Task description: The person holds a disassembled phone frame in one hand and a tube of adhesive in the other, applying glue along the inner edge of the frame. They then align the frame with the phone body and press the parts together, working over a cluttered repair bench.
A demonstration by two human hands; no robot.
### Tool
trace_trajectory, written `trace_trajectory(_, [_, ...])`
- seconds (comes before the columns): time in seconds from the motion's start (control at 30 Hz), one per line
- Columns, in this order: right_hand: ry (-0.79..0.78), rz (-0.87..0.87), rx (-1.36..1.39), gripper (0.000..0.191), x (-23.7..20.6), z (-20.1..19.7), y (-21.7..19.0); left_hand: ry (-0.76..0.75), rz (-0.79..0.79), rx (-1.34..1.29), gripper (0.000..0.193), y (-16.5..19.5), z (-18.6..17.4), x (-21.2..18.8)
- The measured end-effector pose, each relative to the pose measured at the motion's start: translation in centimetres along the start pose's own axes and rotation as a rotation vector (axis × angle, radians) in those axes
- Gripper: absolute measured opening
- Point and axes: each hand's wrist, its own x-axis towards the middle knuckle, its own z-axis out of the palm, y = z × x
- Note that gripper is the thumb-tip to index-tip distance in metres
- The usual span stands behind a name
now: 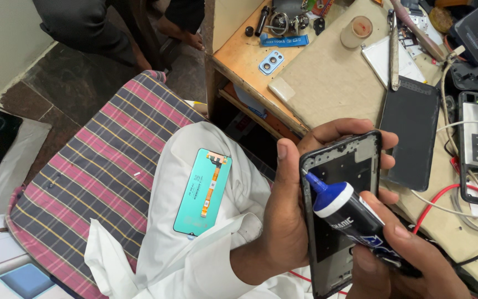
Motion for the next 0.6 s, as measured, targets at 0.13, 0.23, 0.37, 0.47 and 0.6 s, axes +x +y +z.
trace_trajectory(0.13, [0.035, -0.048, -0.074, 0.044, -0.1, 0.5, -0.6, -0.005, 0.009, 0.0, 0.082, -0.1, -0.1, 0.0])
trace_trajectory(0.23, [0.0, -0.02, -0.075, 0.044, 0.2, 0.4, -1.0, -0.006, 0.006, -0.012, 0.082, -0.2, -0.2, 0.0])
trace_trajectory(0.37, [0.095, 0.094, -0.094, 0.045, -0.3, 1.1, -1.9, -0.001, 0.015, -0.016, 0.081, -0.2, -0.2, -0.1])
trace_trajectory(0.47, [0.0, -0.162, -0.148, 0.04, 0.9, 0.5, -1.4, 0.003, 0.016, -0.027, 0.081, -0.3, -0.2, -0.1])
trace_trajectory(0.6, [-0.088, 0.164, 0.074, 0.04, 1.7, -0.8, -0.3, 0.013, -0.001, -0.041, 0.083, -0.2, -0.1, -0.1])
